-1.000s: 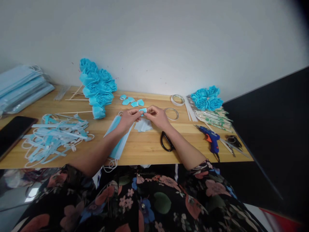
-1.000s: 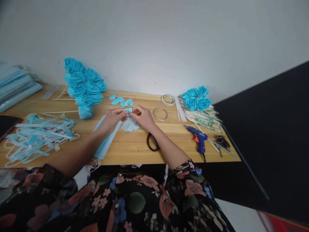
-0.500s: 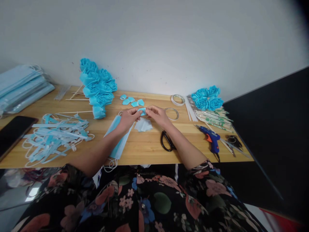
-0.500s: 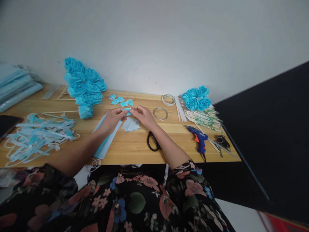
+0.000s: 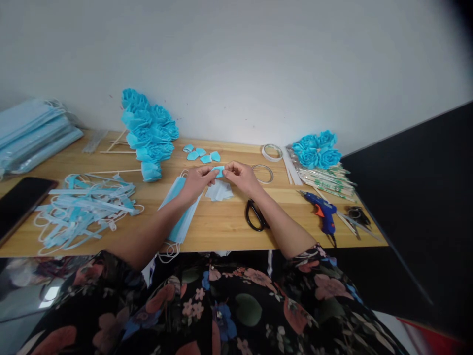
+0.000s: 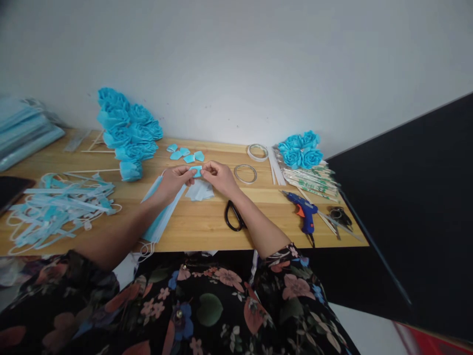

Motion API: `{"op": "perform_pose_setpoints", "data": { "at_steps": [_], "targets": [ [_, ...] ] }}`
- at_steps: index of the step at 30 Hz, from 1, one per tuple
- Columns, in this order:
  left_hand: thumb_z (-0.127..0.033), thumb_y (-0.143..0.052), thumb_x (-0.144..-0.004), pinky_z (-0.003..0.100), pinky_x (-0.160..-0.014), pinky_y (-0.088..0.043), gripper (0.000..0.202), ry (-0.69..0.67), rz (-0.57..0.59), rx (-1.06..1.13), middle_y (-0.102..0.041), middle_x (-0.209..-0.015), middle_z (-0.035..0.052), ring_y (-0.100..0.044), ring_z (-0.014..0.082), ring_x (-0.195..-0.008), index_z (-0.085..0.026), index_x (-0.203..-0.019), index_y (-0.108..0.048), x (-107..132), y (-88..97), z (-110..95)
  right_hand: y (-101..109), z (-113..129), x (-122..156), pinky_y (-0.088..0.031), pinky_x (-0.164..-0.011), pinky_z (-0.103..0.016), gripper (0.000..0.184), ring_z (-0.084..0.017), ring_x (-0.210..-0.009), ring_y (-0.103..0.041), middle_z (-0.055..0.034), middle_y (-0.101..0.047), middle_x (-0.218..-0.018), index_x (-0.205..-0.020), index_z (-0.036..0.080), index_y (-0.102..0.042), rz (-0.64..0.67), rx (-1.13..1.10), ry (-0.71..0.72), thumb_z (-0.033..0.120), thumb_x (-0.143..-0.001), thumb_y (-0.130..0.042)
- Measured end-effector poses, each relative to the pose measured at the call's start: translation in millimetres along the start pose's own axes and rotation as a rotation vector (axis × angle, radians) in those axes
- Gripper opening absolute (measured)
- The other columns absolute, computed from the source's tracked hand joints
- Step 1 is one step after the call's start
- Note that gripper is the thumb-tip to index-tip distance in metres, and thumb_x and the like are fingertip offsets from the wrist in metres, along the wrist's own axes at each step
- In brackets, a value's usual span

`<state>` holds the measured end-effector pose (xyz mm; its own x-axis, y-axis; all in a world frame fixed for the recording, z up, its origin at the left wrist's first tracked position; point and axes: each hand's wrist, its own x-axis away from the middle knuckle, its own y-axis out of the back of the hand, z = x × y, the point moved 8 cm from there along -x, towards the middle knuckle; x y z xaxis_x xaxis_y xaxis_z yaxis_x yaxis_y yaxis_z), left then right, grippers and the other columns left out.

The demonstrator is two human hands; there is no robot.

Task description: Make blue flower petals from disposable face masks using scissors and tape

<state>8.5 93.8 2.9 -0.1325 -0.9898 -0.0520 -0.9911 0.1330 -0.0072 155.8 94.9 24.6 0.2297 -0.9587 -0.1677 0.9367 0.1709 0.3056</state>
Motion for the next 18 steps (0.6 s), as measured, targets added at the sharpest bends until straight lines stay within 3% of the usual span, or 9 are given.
{"op": "perform_pose_setpoints", "data": {
  "at_steps": [5,11,18],
  "targets": [
    [-0.057,-0.064,-0.082,0.024,-0.050,-0.042,0.043,0.057,0.015,0.113,-0.063,-0.060,0.0029,-0.055,0.0108,-0.051,-0.016,-0.067,-0.063,-0.2,-2.6,0.9,7.2,-1.7,-1.3,-0.041,-0.067,-0.027,0.027,-0.013,-0.067,-0.050,0.0021,-0.057,-0.072,-0.076,0.020,-0.057,-0.074,-0.013,0.005,0.047,-0.079,-0.064],
    [-0.044,-0.074,-0.073,0.022,-0.052,-0.041,0.030,0.020,0.016,0.092,-0.061,-0.058,-0.0002,-0.052,0.0088,-0.051,-0.017,-0.067,-0.063,-0.7,-0.2,1.9,8.4,-6.5,-2.5,-0.041,-0.067,-0.027,0.027,-0.013,-0.068,-0.051,0.0023,-0.057,-0.073,-0.078,0.021,-0.057,-0.089,-0.018,-0.007,0.047,-0.079,-0.064],
    [-0.049,-0.074,-0.073,0.023,-0.051,-0.041,0.032,0.022,0.032,0.085,-0.061,-0.062,-0.0005,-0.052,0.0098,-0.052,-0.018,-0.074,-0.064,1.3,-3.5,-2.0,6.8,-3.4,-1.0,-0.041,-0.066,-0.027,0.026,-0.013,-0.067,-0.050,0.0020,-0.057,-0.072,-0.077,0.021,-0.057,-0.073,-0.004,-0.013,0.047,-0.079,-0.063]
  ]
}}
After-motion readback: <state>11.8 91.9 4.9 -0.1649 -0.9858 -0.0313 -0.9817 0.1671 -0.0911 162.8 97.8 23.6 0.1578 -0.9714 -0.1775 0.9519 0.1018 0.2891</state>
